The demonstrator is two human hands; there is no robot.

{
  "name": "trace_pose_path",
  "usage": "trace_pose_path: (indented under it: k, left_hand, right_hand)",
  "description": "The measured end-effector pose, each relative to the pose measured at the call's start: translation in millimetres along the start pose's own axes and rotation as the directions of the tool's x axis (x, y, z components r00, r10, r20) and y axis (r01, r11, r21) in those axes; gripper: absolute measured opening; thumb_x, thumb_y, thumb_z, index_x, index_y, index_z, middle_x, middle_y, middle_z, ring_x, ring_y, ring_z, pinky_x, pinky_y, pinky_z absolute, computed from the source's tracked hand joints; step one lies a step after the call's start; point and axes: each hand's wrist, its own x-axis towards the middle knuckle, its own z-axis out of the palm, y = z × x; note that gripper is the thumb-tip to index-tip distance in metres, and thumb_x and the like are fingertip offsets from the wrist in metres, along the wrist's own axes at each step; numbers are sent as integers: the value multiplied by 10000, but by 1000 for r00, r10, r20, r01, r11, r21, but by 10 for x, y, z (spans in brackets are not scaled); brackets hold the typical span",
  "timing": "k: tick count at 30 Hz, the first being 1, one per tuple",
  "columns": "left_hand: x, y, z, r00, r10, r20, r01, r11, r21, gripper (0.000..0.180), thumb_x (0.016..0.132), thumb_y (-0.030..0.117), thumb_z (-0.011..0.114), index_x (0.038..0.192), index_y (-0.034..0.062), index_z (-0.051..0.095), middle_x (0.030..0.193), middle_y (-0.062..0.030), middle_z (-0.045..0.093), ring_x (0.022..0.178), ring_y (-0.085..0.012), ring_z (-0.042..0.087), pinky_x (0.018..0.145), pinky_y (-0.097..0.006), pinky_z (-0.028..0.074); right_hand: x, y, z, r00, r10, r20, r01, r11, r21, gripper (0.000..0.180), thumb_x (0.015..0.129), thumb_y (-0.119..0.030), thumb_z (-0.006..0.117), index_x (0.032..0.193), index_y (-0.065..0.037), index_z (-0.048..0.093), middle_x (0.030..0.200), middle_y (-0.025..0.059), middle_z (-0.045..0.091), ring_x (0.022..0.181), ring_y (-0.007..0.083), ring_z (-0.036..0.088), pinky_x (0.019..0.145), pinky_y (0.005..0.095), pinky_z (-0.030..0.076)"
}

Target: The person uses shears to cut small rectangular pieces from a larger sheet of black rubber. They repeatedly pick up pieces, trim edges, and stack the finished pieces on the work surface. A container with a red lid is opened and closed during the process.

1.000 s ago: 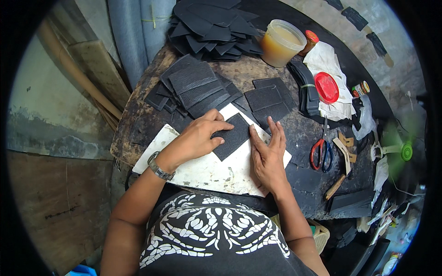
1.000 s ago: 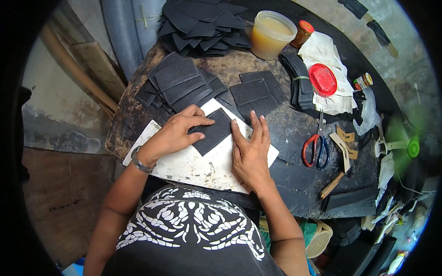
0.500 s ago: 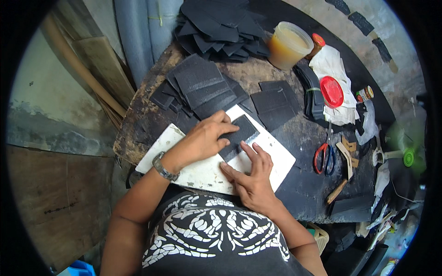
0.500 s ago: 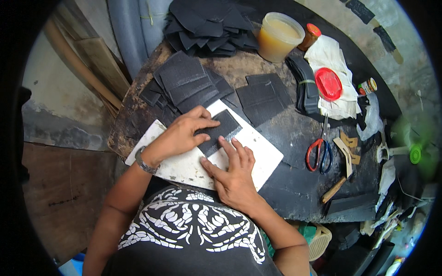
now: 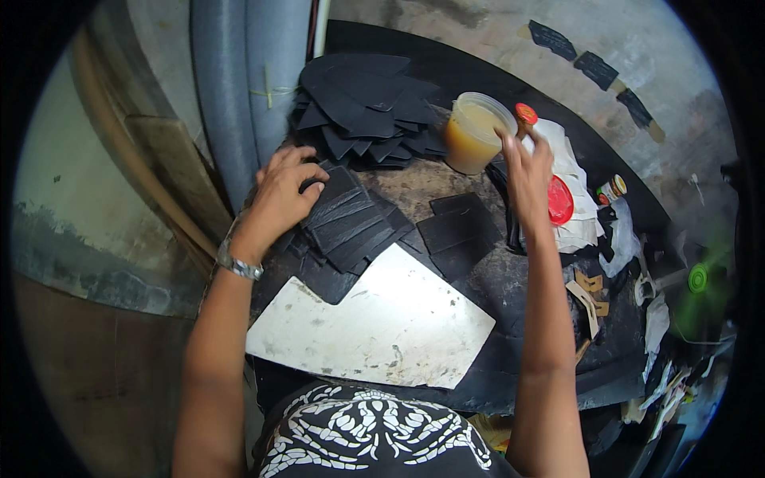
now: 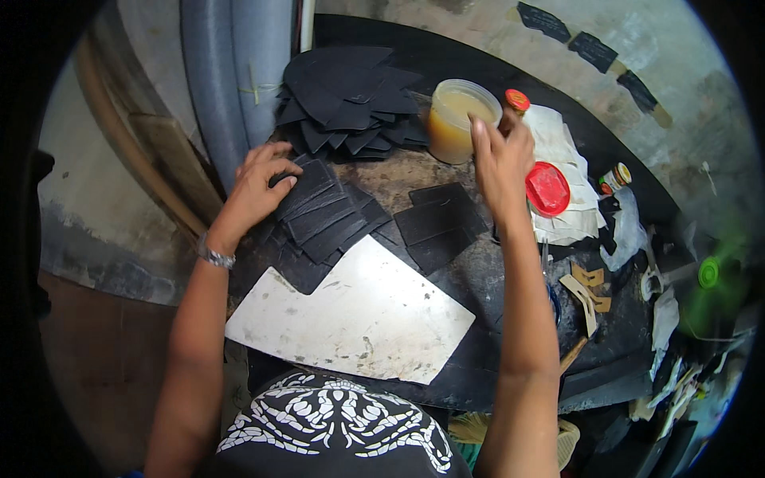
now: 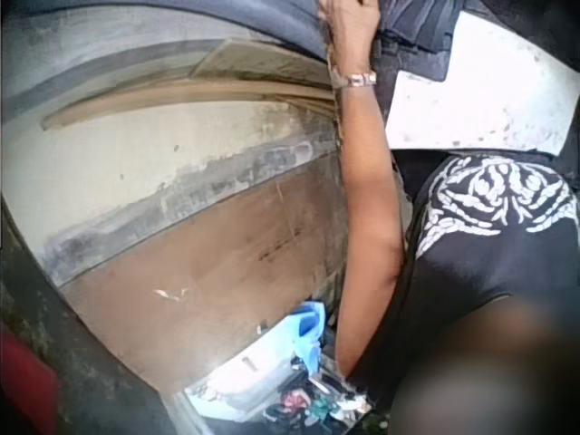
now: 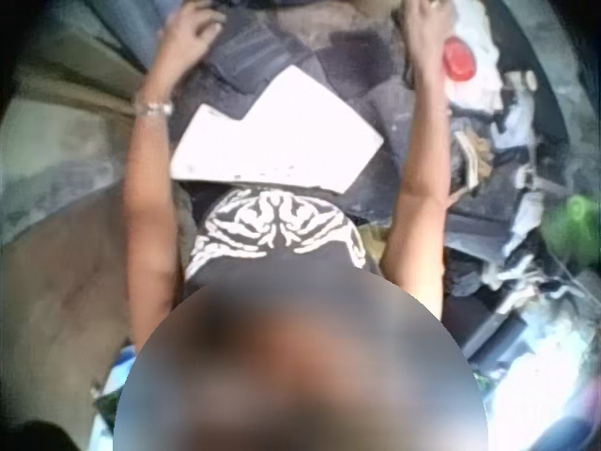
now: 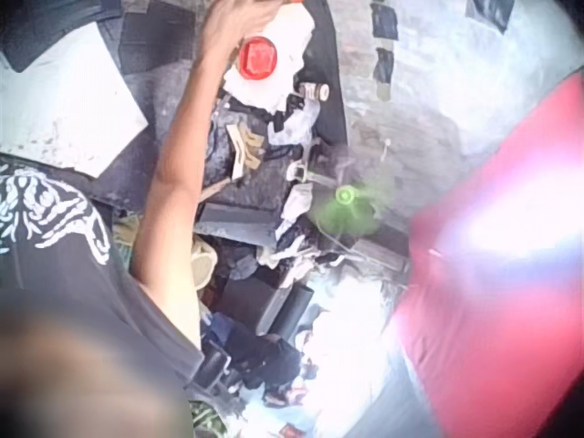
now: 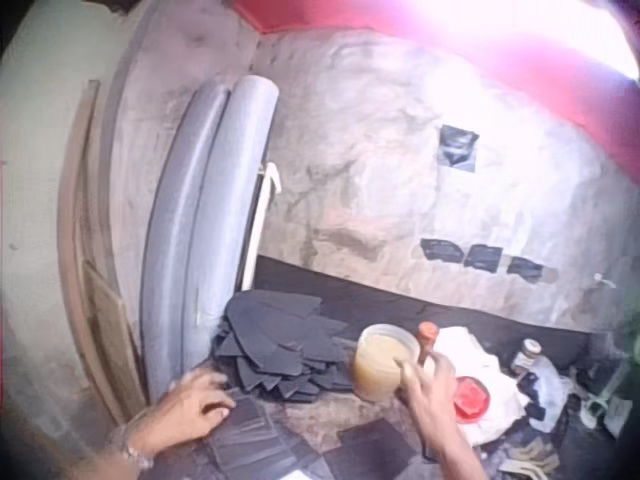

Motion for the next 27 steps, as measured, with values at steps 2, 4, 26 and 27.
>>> trace_pose_path:
  k: [2, 4, 26, 27]
  left_hand:
    - [4, 170, 180, 983, 80, -163, -63, 992, 107, 157, 834, 125, 691, 978, 87, 741, 1269, -96, 623, 1276, -297, 486, 1097, -465, 305]
    - [45, 410, 411, 997, 74, 0, -74, 991, -112, 139, 834, 123, 690, 956, 70, 733, 1215, -104, 634, 1206, -308, 522, 1017, -440, 395]
    - [-542, 966, 391, 820, -11, 572, 393, 738, -549, 301, 870, -23, 629, 1166, 12, 666, 986, -49, 624, 807, -104, 604, 714, -265, 493]
    - [-651, 939, 352, 828, -17, 560, 372, 765, -526, 272, 870, -20, 633, 1136, 5, 682, 964, -43, 627, 767, -95, 584, 690, -250, 478]
  right_hand:
    - [543, 171, 164, 984, 142, 105, -135, 988, -75, 601, 986, -628, 364, 1119, -198, 762, 1395, 233, 473, 1343, 394, 389, 1105, 527, 272]
    - [813, 220, 335, 937, 274, 215, -231, 951, -206, 750, 948, -734, 234, 1127, -235, 764, 1517, 219, 369, 1453, 377, 253, 1149, 594, 153]
    - [-1490, -295, -603, 900, 115, 421, -309, 849, 429, 296, 963, -138, 570, 1228, -42, 663, 1086, 90, 558, 1048, 199, 536, 915, 295, 409]
    - [-1627, -372, -592, 893, 137, 429, -344, 822, 454, 328, 900, -20, 558, 1210, -29, 667, 1038, 133, 540, 1008, 243, 564, 912, 317, 446]
